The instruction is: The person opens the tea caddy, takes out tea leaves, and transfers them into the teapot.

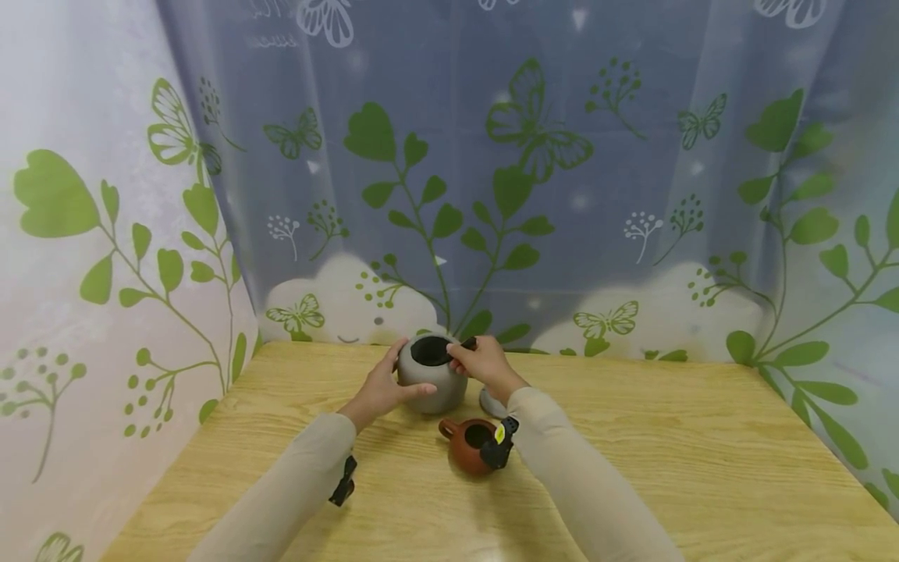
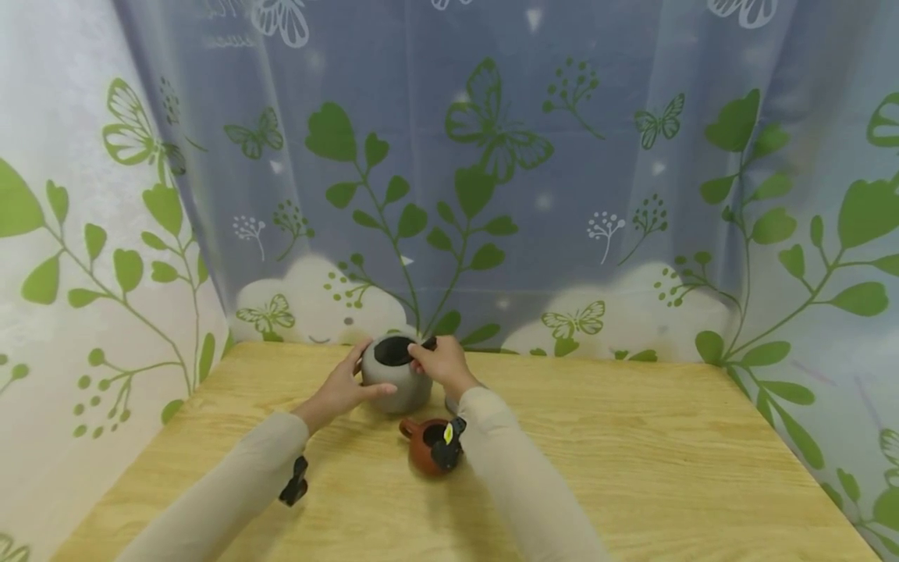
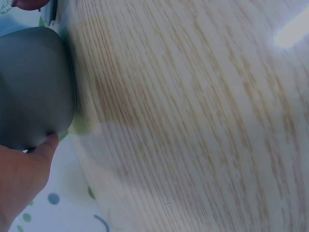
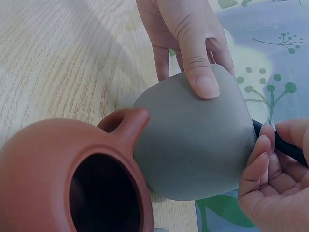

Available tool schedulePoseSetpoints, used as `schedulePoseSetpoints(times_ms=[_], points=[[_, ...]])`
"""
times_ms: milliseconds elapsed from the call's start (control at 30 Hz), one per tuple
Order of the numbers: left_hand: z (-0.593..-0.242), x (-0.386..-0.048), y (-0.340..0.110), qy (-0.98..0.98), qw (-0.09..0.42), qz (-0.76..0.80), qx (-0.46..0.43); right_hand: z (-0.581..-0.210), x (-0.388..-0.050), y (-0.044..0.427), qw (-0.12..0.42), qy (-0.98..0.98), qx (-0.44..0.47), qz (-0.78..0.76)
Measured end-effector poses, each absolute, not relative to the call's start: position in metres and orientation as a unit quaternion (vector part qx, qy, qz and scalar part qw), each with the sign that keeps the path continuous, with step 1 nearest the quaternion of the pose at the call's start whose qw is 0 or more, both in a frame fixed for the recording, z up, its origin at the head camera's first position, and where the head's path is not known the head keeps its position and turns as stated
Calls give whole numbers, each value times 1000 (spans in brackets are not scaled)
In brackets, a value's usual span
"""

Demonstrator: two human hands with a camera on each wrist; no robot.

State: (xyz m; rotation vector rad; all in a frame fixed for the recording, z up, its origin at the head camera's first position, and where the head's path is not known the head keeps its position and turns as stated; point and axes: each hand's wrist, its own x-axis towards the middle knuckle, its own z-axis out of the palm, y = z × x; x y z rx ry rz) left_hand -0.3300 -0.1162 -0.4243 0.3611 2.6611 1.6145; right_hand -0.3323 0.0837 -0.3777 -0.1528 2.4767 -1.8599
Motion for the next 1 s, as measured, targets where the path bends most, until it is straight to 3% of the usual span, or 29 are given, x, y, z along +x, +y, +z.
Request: schedulePoseSetpoints(times_ms=[1000], points=[[-424, -329, -117, 846, 6, 521, 117, -381, -334, 87, 13, 713, 20, -701]])
